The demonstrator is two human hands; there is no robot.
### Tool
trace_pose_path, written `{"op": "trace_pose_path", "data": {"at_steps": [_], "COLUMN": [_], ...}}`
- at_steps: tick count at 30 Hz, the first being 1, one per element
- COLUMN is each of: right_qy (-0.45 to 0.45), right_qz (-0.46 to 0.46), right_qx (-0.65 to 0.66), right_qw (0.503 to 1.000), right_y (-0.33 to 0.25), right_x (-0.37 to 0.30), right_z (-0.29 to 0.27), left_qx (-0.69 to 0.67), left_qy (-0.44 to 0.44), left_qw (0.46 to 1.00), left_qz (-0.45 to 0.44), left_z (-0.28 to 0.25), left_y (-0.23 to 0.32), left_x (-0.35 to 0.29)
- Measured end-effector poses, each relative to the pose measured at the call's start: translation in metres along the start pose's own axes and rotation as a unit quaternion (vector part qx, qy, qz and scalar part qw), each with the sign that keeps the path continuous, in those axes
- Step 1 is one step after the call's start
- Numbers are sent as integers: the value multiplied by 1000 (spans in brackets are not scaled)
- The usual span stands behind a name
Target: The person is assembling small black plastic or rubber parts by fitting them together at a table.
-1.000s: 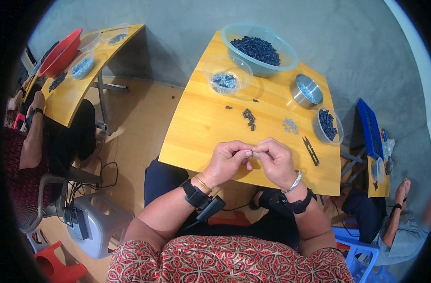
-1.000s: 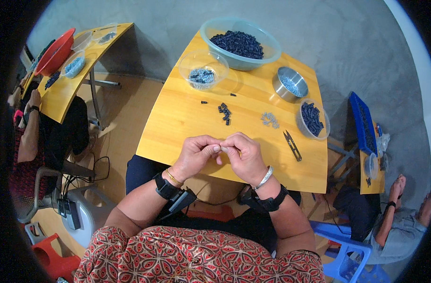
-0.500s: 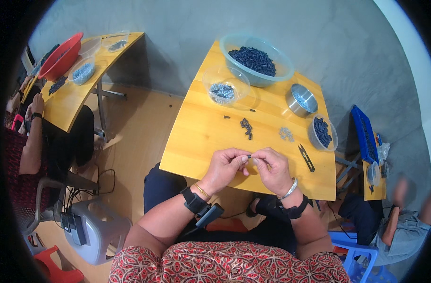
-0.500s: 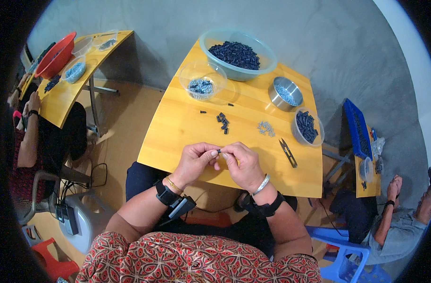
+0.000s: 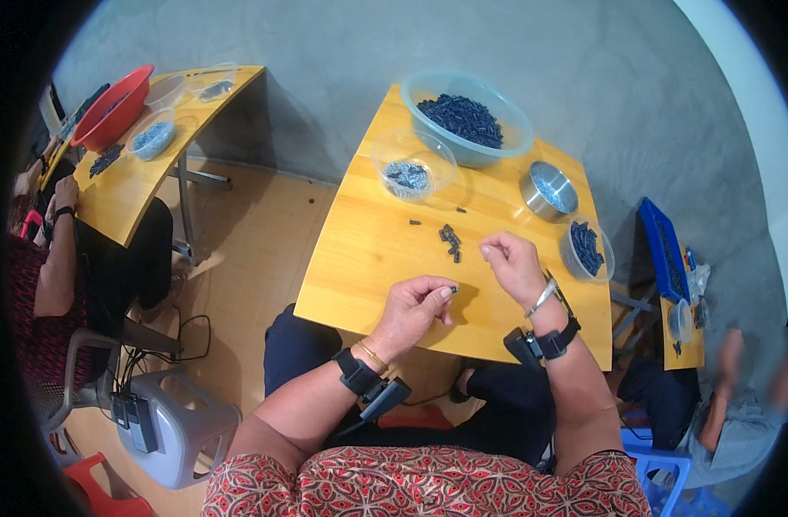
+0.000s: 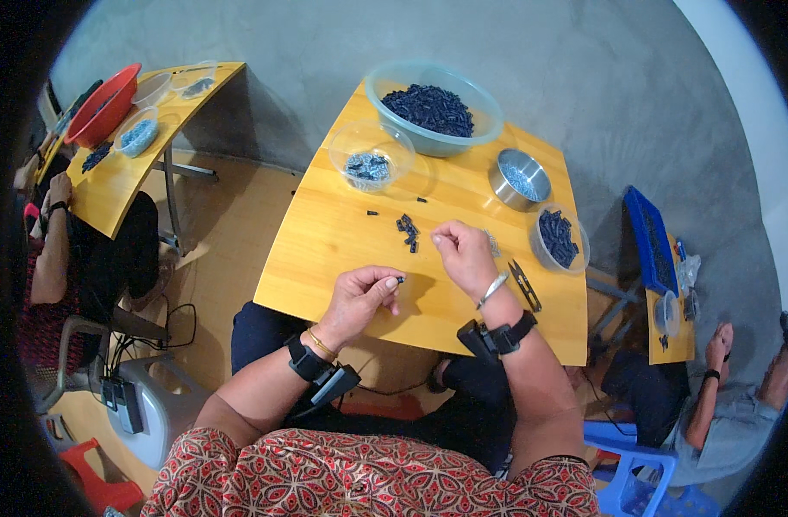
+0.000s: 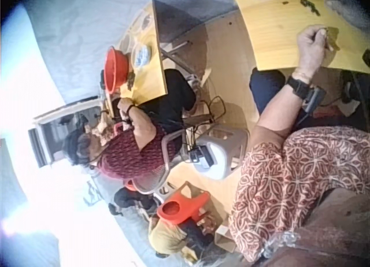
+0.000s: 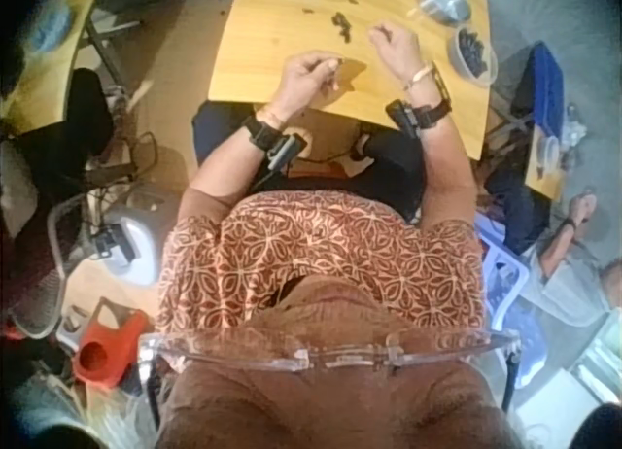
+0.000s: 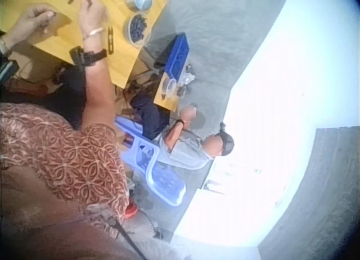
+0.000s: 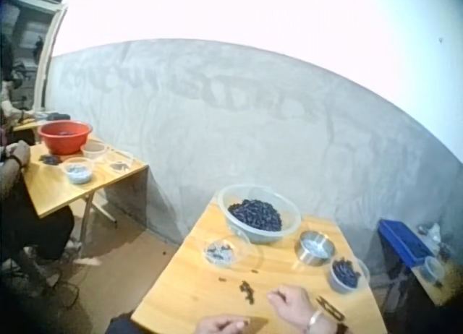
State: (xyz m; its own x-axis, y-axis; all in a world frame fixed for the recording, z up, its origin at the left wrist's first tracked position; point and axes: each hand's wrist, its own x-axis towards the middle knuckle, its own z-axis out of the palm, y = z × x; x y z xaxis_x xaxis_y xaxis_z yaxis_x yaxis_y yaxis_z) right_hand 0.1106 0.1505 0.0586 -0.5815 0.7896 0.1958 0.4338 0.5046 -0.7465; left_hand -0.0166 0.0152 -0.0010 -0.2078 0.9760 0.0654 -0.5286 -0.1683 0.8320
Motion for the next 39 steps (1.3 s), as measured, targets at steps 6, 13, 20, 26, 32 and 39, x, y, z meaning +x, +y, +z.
{"op": "trace_pose_path", "data": {"at_steps": [6,13,20,26,32,39], "right_qy": [-41,-82,-130,-131,-60,-73], "right_qz": [-37,-62,-113,-115,-103,56], "right_qx": [-41,-113,-200,-222,-138,334], "right_qw": [998,988,964,959,983,938], "right_y": [12,21,24,36,29,-36], "right_x": [46,70,79,76,49,-67], "right_z": [14,35,46,39,18,-13], "left_qx": [-41,-60,-80,-78,-52,-74], "left_qy": [-1,3,-10,-11,-15,-56], "left_qw": [999,997,996,995,997,994], "left_qz": [-28,-37,-44,-55,-57,-65], "left_z": [-6,-8,-9,-9,-6,13], "left_y": [1,3,3,2,3,30], "left_x": [-4,-3,-2,-2,-2,-22]}}
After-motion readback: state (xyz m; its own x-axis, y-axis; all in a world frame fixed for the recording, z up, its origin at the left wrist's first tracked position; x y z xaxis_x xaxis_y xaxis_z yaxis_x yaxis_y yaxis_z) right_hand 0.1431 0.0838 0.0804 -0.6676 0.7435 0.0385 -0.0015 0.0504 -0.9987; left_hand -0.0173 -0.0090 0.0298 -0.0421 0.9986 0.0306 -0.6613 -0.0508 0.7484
